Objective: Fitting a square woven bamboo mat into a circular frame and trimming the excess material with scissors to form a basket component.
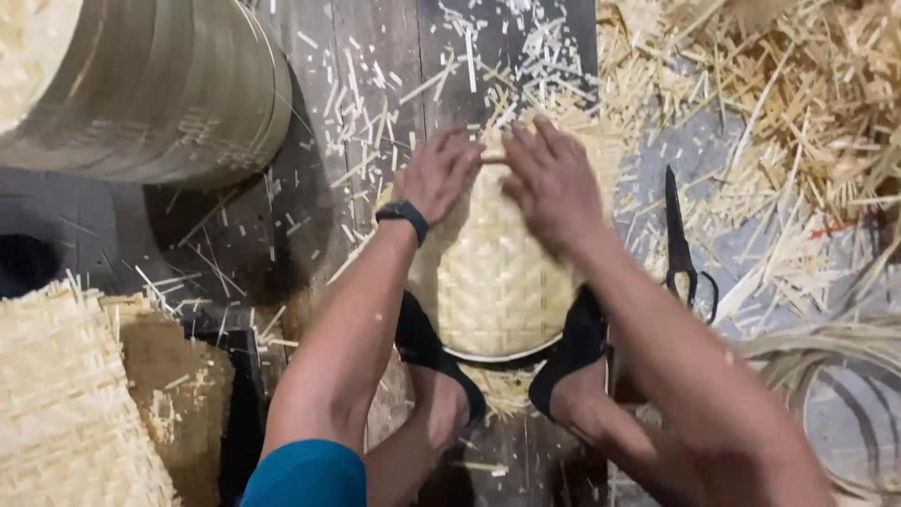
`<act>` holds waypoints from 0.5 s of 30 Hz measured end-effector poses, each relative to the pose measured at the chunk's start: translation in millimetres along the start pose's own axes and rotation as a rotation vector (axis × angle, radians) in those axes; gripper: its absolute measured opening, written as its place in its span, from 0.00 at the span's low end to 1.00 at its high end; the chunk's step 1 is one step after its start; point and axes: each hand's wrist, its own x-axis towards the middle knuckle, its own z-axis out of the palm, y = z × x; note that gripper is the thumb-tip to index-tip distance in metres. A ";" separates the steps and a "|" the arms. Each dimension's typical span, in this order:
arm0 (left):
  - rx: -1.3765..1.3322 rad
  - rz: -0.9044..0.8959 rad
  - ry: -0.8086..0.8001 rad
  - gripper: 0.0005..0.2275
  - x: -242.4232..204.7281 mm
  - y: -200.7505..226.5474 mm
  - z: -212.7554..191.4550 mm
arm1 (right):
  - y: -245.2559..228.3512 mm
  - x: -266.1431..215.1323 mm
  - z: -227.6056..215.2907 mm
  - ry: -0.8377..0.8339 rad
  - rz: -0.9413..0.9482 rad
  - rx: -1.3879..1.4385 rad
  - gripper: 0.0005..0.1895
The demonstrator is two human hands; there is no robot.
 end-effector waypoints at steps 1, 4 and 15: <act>0.007 0.001 0.004 0.17 6.2 13.9 -11.3 | 10.1 -3.0 13.6 0.007 -0.002 0.003 0.22; -0.026 -0.368 -0.212 0.23 14.9 41.5 -27.6 | 26.3 -6.4 35.2 -0.495 0.460 0.547 0.12; -0.156 -0.654 -0.375 0.28 37.3 -1.9 9.2 | 28.4 -42.4 8.3 0.021 0.133 0.093 0.11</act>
